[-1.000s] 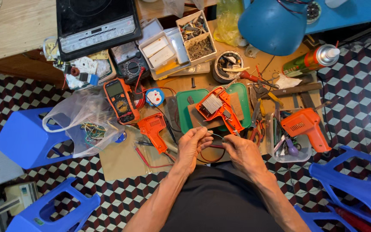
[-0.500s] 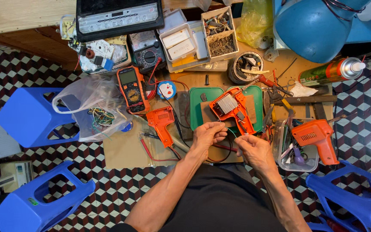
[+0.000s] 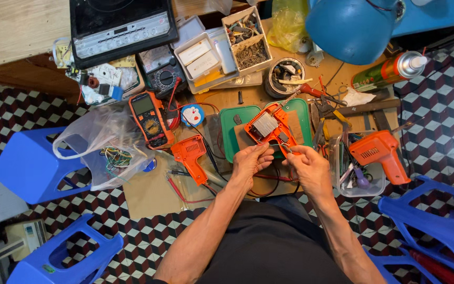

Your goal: The person works at a cluttered workbench, using a multimeter to test an orange handheld device. They then use pliers to strip and twist wires, and a soldering iron to solder connections on the device's internal components.

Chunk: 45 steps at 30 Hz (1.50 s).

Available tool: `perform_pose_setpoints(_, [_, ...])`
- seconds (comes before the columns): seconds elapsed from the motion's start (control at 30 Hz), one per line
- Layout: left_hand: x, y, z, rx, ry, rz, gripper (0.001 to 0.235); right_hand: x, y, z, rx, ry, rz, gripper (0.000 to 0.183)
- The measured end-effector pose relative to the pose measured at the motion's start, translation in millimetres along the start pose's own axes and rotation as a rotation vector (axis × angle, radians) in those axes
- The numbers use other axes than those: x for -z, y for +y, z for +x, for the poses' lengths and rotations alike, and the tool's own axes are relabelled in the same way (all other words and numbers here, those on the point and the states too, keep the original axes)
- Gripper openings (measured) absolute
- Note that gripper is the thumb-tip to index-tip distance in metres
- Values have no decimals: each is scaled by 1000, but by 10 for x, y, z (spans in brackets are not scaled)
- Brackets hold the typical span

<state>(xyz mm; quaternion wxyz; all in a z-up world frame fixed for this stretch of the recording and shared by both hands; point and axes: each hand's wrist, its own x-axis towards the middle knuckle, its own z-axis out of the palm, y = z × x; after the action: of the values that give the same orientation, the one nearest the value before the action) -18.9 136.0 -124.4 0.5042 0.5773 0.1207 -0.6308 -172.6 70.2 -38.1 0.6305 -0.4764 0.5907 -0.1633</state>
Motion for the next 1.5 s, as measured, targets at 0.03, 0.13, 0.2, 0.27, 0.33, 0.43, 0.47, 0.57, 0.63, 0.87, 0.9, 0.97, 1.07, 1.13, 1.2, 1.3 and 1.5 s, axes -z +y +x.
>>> perform_pose_setpoints(0.03, [0,4,-5,-6,7,19,27,-3,-5,12,14,46,-105,32])
perform_pose_setpoints(0.13, [40,40,-99,-105,-32,167,30,19,-42,121,69,129,-336,28])
perform_pose_setpoints(0.2, [79,94,-245,-222,-20,349,31,37,-65,200,136,145,-432,27])
perform_pose_setpoints(0.27, [105,170,-443,-365,54,583,30,49,-75,247,228,138,-500,26])
perform_pose_setpoints(0.33, [105,291,-601,-672,170,916,31,59,-75,290,217,133,-506,26])
perform_pose_setpoints(0.43, [-52,512,-604,-1089,215,1158,51,64,-81,331,222,132,-539,25])
perform_pose_setpoints(0.47, [-109,586,-556,-1220,205,1194,61,60,-86,344,227,132,-555,25])
perform_pose_setpoints(0.57, [-269,689,-389,-1125,177,1390,76,55,-98,356,269,127,-534,24])
perform_pose_setpoints(0.63, [-292,692,-310,-1162,153,1439,75,56,-96,358,239,122,-511,25])
perform_pose_setpoints(0.87, [-273,632,-185,-1132,126,1434,73,39,-107,385,190,146,-546,24])
perform_pose_setpoints(0.9, [-270,627,-185,-1128,126,1432,73,34,-108,391,193,150,-534,23])
perform_pose_setpoints(0.97, [-266,628,-190,-1120,128,1428,72,16,-109,405,199,157,-510,23])
perform_pose_setpoints(1.07, [-269,630,-190,-1143,119,1401,71,10,-84,427,232,163,-485,22])
perform_pose_setpoints(1.13, [-266,639,-185,-1154,119,1393,71,4,-43,444,180,151,-439,22])
perform_pose_setpoints(1.2, [-270,636,-175,-1170,117,1384,70,-4,11,474,129,147,-388,22])
perform_pose_setpoints(1.3, [-270,624,-157,-1192,117,1368,68,-45,67,541,32,140,-248,21])
perform_pose_setpoints(1.5, [-267,600,-131,-1213,126,1337,67,-88,-10,494,62,159,-236,20])
